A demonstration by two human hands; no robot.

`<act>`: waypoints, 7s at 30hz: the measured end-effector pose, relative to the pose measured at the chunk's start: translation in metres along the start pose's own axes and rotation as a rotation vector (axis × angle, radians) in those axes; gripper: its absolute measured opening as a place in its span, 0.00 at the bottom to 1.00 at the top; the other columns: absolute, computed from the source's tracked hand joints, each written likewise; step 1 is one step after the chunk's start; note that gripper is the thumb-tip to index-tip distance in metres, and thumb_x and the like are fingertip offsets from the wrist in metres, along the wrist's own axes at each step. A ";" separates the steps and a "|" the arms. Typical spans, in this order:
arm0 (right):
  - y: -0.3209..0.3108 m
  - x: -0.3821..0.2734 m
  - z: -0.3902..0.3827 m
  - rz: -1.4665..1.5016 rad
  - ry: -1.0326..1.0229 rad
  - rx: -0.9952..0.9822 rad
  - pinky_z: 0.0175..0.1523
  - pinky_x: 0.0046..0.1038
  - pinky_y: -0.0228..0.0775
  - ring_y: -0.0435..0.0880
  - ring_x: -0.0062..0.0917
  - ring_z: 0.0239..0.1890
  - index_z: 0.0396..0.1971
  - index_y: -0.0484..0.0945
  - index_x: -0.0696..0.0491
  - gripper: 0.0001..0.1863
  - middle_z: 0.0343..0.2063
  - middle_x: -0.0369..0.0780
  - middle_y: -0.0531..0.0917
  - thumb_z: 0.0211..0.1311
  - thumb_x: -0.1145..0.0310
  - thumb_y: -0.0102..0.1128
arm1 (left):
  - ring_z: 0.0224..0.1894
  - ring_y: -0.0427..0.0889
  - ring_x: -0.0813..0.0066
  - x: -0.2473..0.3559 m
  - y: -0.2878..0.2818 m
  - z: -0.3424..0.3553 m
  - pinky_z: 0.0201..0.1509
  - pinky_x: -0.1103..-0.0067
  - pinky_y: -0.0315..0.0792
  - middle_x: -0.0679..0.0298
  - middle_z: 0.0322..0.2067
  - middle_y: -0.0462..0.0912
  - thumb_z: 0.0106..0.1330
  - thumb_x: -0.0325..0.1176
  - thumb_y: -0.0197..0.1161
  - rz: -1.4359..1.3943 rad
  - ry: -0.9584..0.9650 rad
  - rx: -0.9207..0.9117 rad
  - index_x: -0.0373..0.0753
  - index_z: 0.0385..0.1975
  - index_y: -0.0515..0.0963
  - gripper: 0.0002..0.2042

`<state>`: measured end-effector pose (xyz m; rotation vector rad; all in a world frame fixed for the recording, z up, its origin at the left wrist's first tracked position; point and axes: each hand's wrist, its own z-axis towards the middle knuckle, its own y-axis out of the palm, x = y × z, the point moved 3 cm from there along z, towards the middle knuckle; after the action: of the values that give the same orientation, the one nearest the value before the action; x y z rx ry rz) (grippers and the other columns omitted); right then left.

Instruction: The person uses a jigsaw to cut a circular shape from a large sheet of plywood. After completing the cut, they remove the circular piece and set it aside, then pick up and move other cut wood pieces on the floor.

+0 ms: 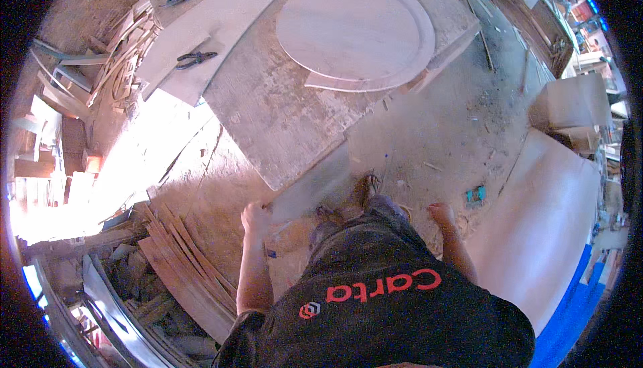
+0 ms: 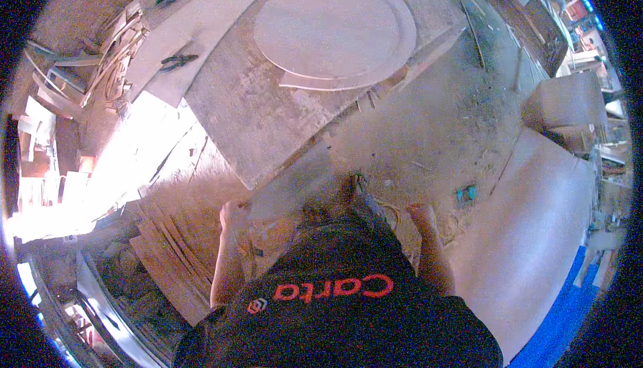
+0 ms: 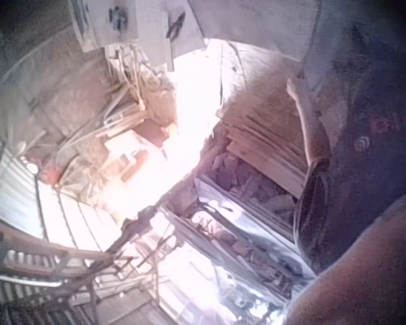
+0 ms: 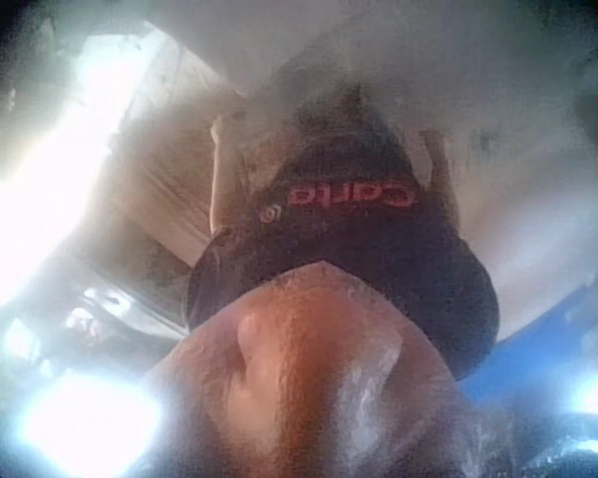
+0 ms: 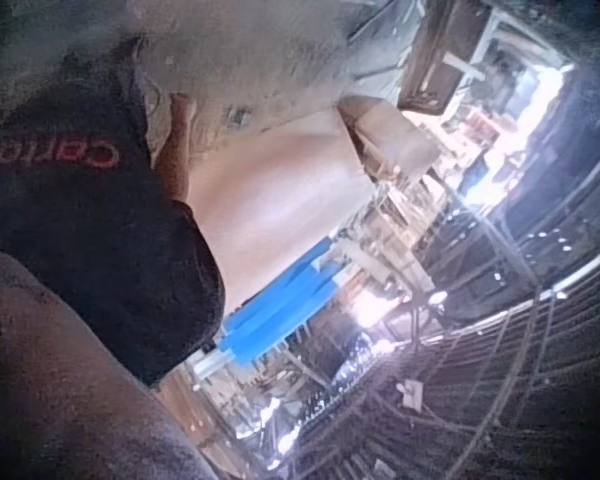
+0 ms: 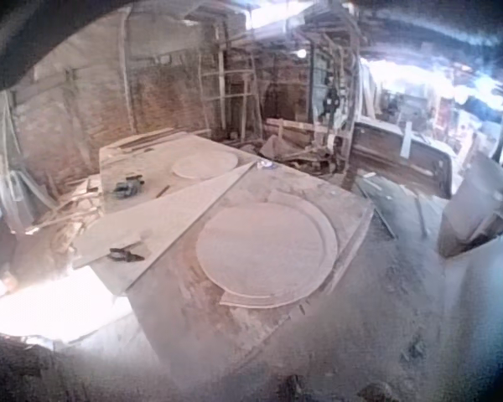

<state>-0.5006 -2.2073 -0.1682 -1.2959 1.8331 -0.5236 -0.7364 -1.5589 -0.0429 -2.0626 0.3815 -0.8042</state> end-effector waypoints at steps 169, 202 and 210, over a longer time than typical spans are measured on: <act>0.070 -0.860 0.008 1.498 -0.255 0.637 0.68 0.36 0.65 0.73 0.33 0.65 0.76 0.51 0.55 0.44 0.65 0.47 0.70 0.69 0.60 0.66 | 0.49 0.78 0.58 0.173 -0.325 0.367 0.52 0.71 0.77 0.52 0.47 0.76 0.54 0.41 0.78 -0.174 1.249 -0.526 0.34 0.59 0.74 0.33; 0.152 -0.801 -0.077 0.443 0.140 0.371 0.56 0.35 0.73 0.81 0.35 0.51 0.61 0.76 0.54 0.24 0.50 0.48 0.81 0.64 0.71 0.64 | 0.42 0.86 0.58 -0.137 -0.480 0.724 0.48 0.65 0.79 0.49 0.43 0.86 0.60 0.63 0.69 0.027 0.016 -0.012 0.29 0.54 0.79 0.38; 0.211 -0.916 -0.047 0.146 0.128 0.591 0.59 0.38 0.73 0.81 0.42 0.56 0.64 0.71 0.62 0.33 0.56 0.52 0.80 0.60 0.67 0.69 | 0.37 0.85 0.74 -0.115 -0.491 0.694 0.41 0.77 0.78 0.58 0.39 0.87 0.68 0.47 0.68 -0.489 0.118 -0.635 0.26 0.50 0.81 0.25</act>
<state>-0.5304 -1.2931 0.0527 -0.7375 1.6745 -0.9945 -0.3721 -0.7852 0.0220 -2.7670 0.2079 -1.2130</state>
